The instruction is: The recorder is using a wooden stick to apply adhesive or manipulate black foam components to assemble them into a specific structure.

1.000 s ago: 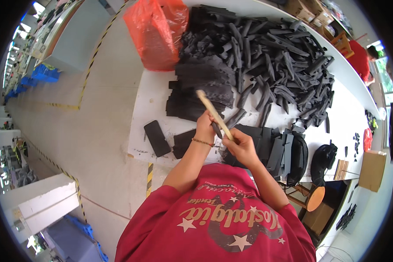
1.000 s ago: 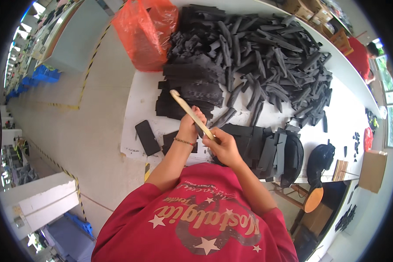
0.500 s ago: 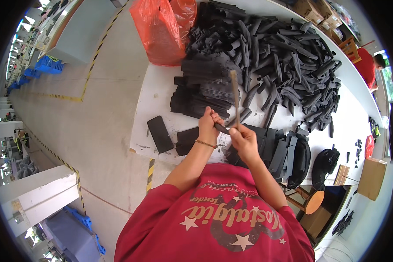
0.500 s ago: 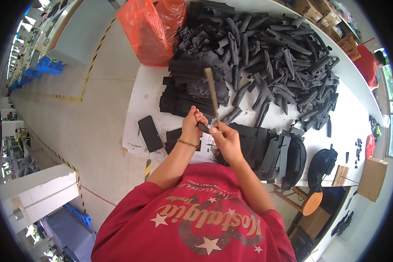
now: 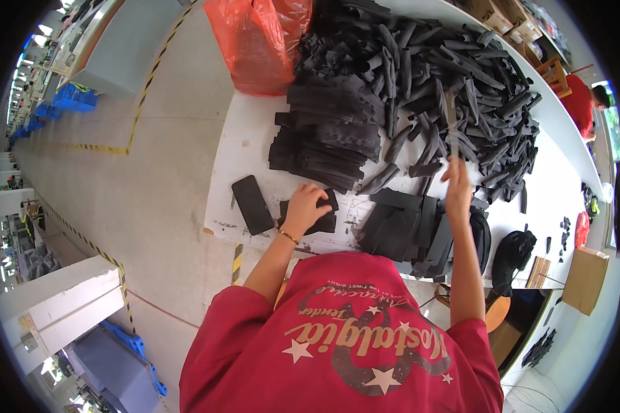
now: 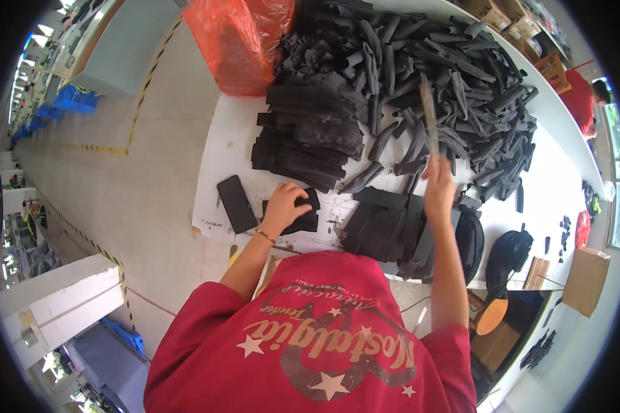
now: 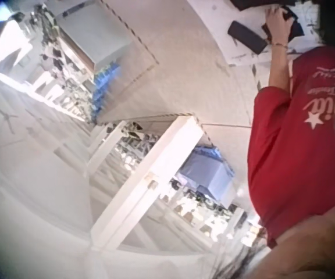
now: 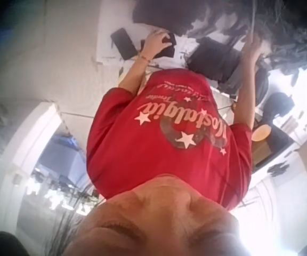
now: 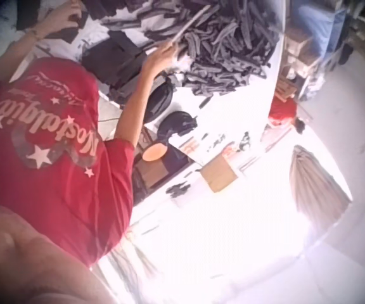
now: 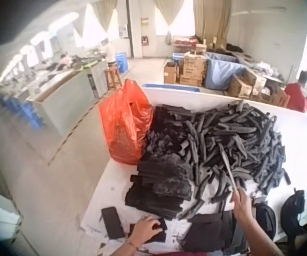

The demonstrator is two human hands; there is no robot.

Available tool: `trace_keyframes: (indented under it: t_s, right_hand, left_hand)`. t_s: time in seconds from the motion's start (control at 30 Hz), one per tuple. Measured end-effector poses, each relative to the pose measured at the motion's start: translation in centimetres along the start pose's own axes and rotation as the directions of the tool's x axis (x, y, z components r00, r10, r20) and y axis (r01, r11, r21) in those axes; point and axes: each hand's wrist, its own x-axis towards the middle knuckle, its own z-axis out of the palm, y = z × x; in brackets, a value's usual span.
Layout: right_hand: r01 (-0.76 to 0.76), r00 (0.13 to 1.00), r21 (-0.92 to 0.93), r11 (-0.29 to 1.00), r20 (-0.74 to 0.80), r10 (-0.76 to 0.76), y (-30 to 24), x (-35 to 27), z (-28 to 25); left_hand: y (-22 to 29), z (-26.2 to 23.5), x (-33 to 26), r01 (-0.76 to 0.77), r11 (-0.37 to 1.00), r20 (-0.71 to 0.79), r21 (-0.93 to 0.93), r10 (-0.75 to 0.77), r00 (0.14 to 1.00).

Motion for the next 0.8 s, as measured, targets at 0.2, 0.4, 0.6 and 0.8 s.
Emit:
trace_keyframes:
  t_s: [0.2, 0.4, 0.6, 0.8]
  right_hand:
    - [0.306, 0.884, -0.118, 0.945, 0.403, -0.236, 2.0, -7.8, 2.1]
    - [0.531, 0.731, -0.108, 0.841, 0.561, -0.389, 3.1, -9.5, 2.3]
    - [0.579, 0.704, -0.124, 0.806, 0.574, -0.417, 2.9, -9.6, 2.5]
    - [0.602, 0.683, -0.099, 0.792, 0.577, -0.447, 2.1, -9.3, 3.1]
  left_hand:
    - [-3.6, 2.6, -1.7, 0.035, 0.999, 0.055, 0.034, -0.037, 0.998]
    - [-3.2, 1.6, -1.3, 0.008, 0.999, 0.150, 0.044, -0.014, 0.989]
    - [-2.3, -0.3, -0.8, -0.081, 0.996, 0.032, -0.030, 0.082, 0.996]
    - [0.1, -1.8, 0.3, -0.154, 0.987, 0.031, -0.037, 0.155, 0.987]
